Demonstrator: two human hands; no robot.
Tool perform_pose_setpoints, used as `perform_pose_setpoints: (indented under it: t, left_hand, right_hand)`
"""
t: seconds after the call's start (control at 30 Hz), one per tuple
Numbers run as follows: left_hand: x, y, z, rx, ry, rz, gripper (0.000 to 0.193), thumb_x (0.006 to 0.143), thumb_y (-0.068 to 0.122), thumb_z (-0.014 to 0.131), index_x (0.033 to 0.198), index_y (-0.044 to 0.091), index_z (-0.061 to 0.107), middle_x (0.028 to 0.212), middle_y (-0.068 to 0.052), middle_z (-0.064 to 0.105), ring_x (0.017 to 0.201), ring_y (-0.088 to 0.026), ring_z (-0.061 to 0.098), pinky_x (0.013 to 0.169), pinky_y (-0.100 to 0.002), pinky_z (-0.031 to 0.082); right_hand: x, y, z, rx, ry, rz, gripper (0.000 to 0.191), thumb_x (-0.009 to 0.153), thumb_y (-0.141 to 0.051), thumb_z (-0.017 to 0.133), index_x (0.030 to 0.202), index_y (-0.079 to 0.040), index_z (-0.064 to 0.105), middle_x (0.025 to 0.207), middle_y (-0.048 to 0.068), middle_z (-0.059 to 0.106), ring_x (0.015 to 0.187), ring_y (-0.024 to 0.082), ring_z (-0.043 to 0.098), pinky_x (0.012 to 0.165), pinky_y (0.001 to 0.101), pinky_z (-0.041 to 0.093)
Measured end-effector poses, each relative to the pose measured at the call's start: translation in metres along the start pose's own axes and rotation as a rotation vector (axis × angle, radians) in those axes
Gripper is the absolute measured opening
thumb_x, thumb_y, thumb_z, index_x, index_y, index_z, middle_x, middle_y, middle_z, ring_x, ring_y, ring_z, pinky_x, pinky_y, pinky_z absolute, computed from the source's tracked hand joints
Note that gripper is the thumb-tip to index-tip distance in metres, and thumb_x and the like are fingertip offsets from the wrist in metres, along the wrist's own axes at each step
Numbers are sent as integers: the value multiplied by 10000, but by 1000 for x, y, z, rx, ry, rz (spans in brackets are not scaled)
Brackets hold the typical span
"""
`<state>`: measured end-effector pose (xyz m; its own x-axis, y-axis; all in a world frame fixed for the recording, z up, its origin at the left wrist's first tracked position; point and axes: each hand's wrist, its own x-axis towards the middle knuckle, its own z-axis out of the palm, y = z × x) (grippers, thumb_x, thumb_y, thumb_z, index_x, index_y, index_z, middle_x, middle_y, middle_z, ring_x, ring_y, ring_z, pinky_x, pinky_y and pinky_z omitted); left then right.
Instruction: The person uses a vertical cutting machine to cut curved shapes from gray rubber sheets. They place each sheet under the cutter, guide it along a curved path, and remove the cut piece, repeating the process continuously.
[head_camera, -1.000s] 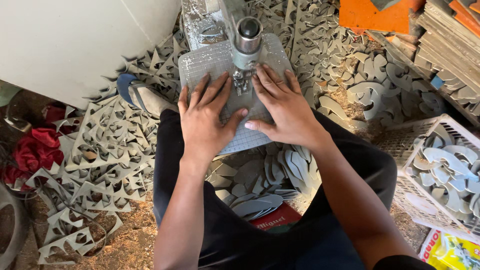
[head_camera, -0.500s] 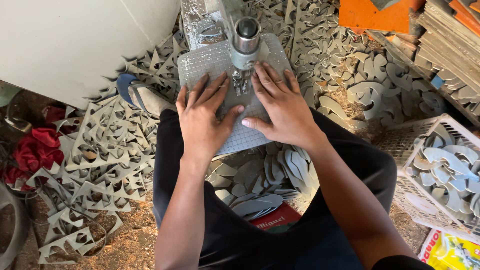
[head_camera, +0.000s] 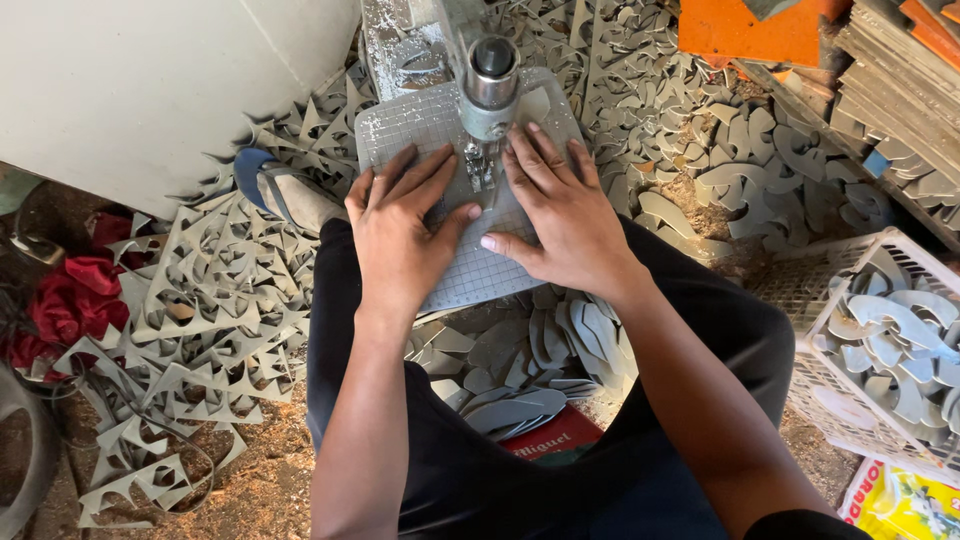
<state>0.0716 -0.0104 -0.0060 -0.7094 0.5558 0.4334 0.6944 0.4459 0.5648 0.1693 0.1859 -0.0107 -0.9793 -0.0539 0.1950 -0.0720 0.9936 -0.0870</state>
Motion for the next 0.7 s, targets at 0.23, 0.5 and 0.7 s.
perform_pose_setpoints:
  t: [0.23, 0.5, 0.7]
  left_hand:
    - [2, -3, -1, -9, 20, 23, 538, 817, 366, 856, 1275, 108, 738, 1373, -18, 689, 1359, -276, 559, 1139, -477, 297]
    - [3, -5, 0, -17, 48, 34, 518, 821, 373, 856, 1260, 117, 751, 1341, -14, 709, 1322, -261, 586, 1116, -446, 315]
    - [4, -6, 1, -25, 63, 42, 443, 824, 360, 859, 1207, 153, 780, 1311, 1, 725, 1278, -250, 606, 1103, -436, 323]
  right_hand:
    - [0, -2, -1, -2, -1, 13, 932, 953, -672, 571, 1495, 78, 456, 1633, 245, 343, 1549, 348, 264, 1223, 609, 185]
    - [3, -1, 0, -3, 8, 11, 939, 949, -669, 582, 1498, 82, 455, 1623, 245, 355, 1544, 344, 273, 1224, 606, 192]
    - [4, 0, 0, -2, 19, 14, 935, 949, -675, 581, 1485, 83, 475, 1618, 246, 363, 1540, 353, 289, 1225, 609, 200]
